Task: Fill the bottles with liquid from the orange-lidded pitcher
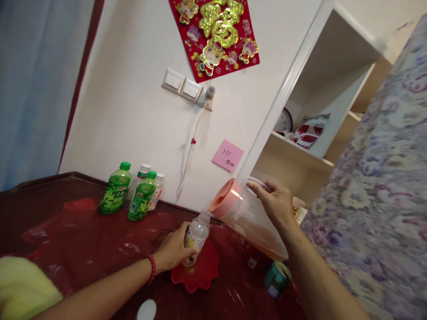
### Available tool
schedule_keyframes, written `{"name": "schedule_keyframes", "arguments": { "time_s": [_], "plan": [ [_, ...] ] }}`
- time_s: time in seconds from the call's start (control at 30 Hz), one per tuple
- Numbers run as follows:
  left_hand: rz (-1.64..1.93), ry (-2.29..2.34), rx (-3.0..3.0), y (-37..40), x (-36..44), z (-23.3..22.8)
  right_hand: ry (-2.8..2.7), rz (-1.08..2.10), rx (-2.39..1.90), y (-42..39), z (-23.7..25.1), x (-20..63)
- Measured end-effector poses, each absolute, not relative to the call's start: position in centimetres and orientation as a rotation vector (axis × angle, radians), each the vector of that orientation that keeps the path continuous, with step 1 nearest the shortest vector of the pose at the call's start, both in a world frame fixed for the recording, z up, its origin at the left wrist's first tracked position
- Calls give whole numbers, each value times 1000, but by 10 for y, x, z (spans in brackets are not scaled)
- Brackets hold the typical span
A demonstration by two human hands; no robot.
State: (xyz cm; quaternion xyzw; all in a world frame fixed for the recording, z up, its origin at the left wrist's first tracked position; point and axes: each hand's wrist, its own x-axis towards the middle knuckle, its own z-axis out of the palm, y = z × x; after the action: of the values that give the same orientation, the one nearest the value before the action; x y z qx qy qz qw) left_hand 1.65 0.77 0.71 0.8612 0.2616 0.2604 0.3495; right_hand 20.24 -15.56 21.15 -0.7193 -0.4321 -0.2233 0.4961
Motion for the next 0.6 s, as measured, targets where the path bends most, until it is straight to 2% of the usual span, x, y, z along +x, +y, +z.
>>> {"name": "schedule_keyframes", "arguments": {
  "time_s": [0.6],
  "plan": [
    [677, 688, 2230, 9, 18, 6, -1037, -549, -1753, -155, 212, 204]
  ]
}}
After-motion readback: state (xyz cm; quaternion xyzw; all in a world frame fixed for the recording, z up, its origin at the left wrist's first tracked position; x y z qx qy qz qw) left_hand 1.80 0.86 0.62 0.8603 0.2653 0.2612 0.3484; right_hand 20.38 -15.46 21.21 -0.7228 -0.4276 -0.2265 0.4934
